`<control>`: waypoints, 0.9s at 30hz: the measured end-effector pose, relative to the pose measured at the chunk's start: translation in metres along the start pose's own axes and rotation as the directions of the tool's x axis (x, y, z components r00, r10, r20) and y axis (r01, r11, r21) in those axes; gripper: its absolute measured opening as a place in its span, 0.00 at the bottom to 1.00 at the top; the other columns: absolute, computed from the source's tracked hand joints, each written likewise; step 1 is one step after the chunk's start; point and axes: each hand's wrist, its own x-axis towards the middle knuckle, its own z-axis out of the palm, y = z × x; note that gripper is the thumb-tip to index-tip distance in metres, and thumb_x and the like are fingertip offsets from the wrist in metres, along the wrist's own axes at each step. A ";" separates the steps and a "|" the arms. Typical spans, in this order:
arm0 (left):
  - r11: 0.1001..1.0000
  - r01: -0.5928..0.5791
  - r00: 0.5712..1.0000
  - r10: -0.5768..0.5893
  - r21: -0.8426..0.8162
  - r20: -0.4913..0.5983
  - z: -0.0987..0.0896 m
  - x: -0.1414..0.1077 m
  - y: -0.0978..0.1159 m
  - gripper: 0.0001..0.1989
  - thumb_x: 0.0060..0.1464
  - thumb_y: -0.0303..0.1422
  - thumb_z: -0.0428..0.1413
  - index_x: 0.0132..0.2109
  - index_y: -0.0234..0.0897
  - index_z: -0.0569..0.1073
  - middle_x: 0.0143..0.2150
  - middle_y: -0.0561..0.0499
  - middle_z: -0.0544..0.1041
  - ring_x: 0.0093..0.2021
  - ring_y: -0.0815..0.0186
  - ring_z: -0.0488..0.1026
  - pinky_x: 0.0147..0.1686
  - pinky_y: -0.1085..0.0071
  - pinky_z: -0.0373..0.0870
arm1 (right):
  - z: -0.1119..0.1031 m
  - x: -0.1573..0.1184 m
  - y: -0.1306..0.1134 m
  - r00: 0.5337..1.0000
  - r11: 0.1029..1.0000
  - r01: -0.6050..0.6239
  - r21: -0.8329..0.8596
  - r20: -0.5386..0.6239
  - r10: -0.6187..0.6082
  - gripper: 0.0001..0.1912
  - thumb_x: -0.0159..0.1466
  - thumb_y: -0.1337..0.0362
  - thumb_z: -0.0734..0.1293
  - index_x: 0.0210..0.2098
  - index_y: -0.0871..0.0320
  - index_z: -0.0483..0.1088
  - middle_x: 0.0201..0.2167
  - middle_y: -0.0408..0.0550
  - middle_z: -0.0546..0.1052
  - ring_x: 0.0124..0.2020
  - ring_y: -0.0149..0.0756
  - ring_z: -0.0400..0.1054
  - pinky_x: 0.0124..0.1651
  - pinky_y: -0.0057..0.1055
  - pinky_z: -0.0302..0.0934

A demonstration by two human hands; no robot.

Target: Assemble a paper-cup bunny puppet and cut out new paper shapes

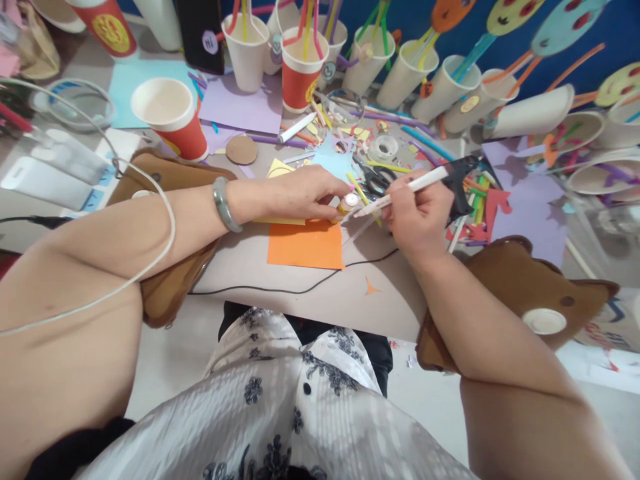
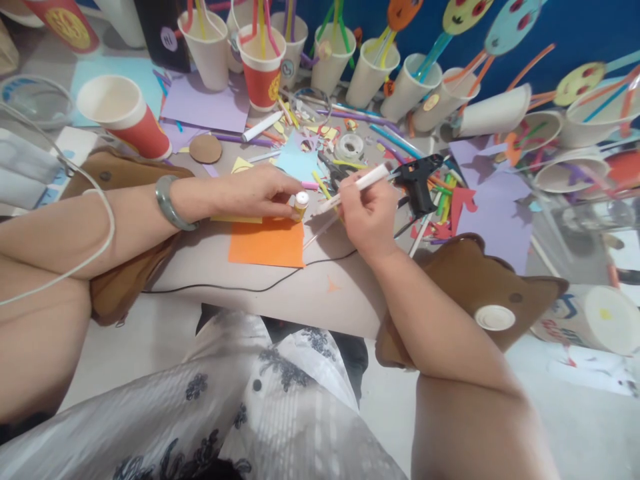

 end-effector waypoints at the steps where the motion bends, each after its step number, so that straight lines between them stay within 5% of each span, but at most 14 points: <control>1: 1.000 0.016 0.999 -0.016 -0.007 -0.040 0.000 0.000 0.000 0.08 0.60 0.37 0.59 0.39 0.38 0.79 0.29 0.52 0.76 0.32 0.65 0.71 0.38 0.68 0.62 | 0.000 0.001 -0.001 0.998 1.000 0.015 0.021 -0.059 -0.014 0.25 0.66 0.40 0.73 0.27 0.51 0.67 0.14 0.38 0.65 0.13 0.29 0.54 0.16 0.33 0.49; 5: 0.996 0.059 0.962 -0.076 -0.073 -0.263 -0.005 0.001 0.000 0.11 0.64 0.40 0.57 0.39 0.36 0.76 0.31 0.51 0.73 0.33 0.66 0.68 0.39 0.67 0.62 | 0.003 0.004 -0.002 0.973 0.994 0.076 0.074 -0.221 -0.058 0.29 0.62 0.33 0.72 0.29 0.50 0.63 0.15 0.37 0.67 0.11 0.28 0.51 0.14 0.33 0.44; 10: 0.992 0.040 0.903 -0.089 -0.123 -0.421 -0.013 0.001 -0.002 0.08 0.63 0.38 0.55 0.41 0.37 0.70 0.32 0.52 0.69 0.33 0.68 0.64 0.37 0.68 0.61 | 0.007 0.000 -0.003 0.974 0.987 0.137 0.086 -0.194 -0.118 0.25 0.66 0.37 0.72 0.36 0.51 0.68 0.21 0.41 0.74 0.12 0.28 0.57 0.14 0.32 0.45; 15: 0.996 0.068 0.907 -0.085 -0.057 -0.413 -0.014 0.001 -0.003 0.09 0.65 0.38 0.53 0.45 0.36 0.72 0.35 0.51 0.71 0.36 0.66 0.69 0.39 0.67 0.63 | 0.009 -0.003 -0.003 0.974 0.985 0.155 0.074 -0.176 -0.140 0.25 0.67 0.36 0.70 0.44 0.50 0.70 0.19 0.39 0.72 0.16 0.33 0.67 0.13 0.29 0.45; 27: 0.983 0.065 0.913 -0.129 -0.172 -0.387 -0.019 -0.001 0.006 0.09 0.59 0.39 0.55 0.37 0.37 0.71 0.31 0.53 0.72 0.32 0.69 0.67 0.37 0.69 0.63 | 0.003 -0.010 -0.005 0.988 0.992 0.129 -0.009 -0.085 -0.129 0.21 0.72 0.38 0.65 0.44 0.49 0.69 0.23 0.42 0.78 0.13 0.31 0.61 0.17 0.32 0.51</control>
